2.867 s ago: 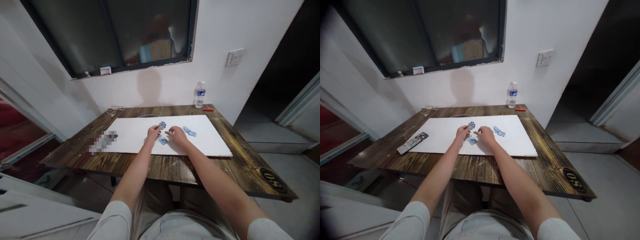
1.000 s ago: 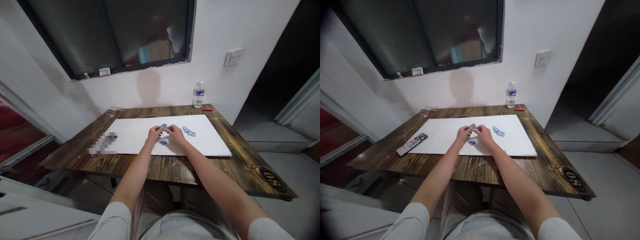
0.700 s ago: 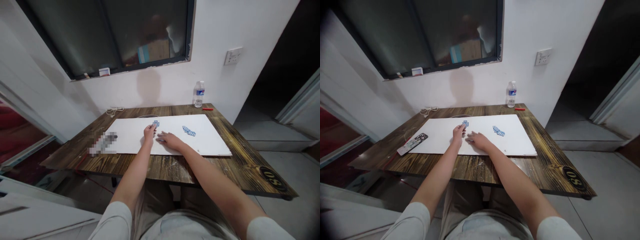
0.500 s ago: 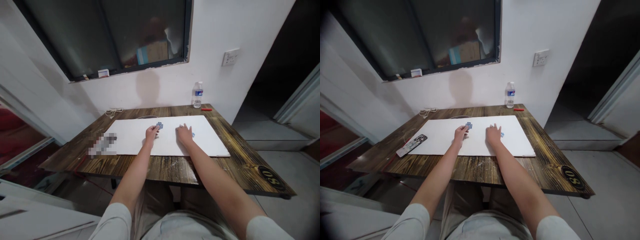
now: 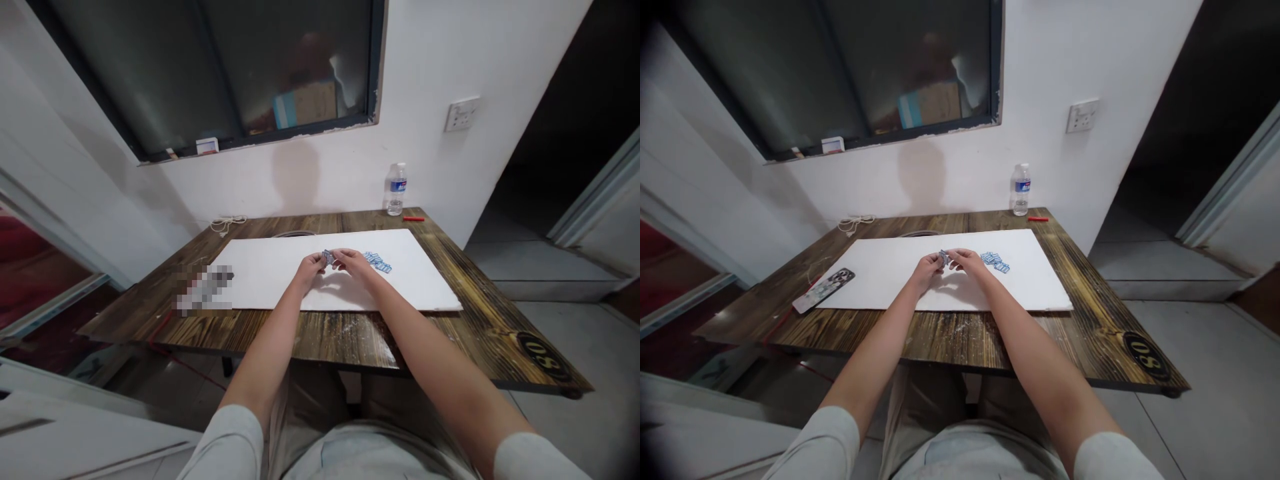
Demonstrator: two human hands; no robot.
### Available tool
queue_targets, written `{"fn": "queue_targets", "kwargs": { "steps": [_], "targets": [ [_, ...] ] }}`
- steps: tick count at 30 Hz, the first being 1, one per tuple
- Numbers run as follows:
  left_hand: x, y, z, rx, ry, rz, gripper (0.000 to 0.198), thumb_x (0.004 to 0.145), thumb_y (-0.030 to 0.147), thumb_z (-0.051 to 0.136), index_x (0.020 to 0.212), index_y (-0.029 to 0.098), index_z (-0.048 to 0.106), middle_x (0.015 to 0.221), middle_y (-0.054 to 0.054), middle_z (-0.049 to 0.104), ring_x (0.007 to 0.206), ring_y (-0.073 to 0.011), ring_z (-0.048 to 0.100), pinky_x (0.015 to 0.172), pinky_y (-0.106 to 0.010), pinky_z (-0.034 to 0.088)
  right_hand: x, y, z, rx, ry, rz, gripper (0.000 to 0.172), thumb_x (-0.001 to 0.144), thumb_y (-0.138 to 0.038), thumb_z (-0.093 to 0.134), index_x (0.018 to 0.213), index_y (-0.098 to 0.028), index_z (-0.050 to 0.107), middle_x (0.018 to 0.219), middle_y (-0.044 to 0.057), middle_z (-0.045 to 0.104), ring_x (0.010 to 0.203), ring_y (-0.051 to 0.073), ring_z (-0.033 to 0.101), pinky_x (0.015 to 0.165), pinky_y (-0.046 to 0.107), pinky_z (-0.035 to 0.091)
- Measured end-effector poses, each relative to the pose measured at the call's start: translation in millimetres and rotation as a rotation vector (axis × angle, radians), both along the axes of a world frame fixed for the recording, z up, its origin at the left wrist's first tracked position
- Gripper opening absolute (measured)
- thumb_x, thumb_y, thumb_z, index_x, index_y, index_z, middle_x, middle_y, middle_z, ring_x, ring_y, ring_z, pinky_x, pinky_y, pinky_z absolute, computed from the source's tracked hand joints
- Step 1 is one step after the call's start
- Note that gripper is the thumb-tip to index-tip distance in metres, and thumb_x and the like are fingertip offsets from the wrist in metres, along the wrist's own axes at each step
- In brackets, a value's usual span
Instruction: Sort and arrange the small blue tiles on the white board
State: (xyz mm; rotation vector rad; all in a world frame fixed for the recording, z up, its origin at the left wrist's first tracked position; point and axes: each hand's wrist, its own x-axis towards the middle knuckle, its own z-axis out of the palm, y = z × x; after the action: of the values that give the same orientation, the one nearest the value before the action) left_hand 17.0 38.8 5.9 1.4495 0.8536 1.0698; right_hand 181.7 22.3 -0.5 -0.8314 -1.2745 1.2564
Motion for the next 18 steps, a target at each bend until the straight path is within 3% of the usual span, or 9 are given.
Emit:
{"fn": "queue_targets", "kwargs": {
  "steps": [7, 18],
  "targets": [
    [-0.6, -5.2, 0.6, -0.026, 0.027, -0.193, 0.045, 0.067, 0.056, 0.073, 0.078, 0.013, 0.068, 0.074, -0.005, 0.063, 0.060, -0.0095, 0.050, 0.057, -0.022, 0.036, -0.5, -4.9, 1.9, 0.007, 0.098, 0.107, 0.041, 0.062, -0.048, 0.080, 0.091, -0.019, 0.073, 0.066, -0.001, 0.063, 0.056, 0.010, 0.053, 0.058, 0.025, 0.042],
    [-1.4, -2.8, -2.9, -0.031, -0.017, -0.197, 0.045, 0.066, 0.056, 0.074, 0.079, 0.014, 0.068, 0.074, -0.005, 0.064, 0.062, -0.0099, 0.051, 0.058, -0.023, 0.035, -0.8, -4.9, 1.4, 0.063, 0.026, 0.050, 0.042, 0.066, -0.051, 0.076, 0.092, -0.019, 0.073, 0.068, 0.002, 0.065, 0.060, 0.013, 0.057, 0.061, 0.028, 0.045]
  ]
}}
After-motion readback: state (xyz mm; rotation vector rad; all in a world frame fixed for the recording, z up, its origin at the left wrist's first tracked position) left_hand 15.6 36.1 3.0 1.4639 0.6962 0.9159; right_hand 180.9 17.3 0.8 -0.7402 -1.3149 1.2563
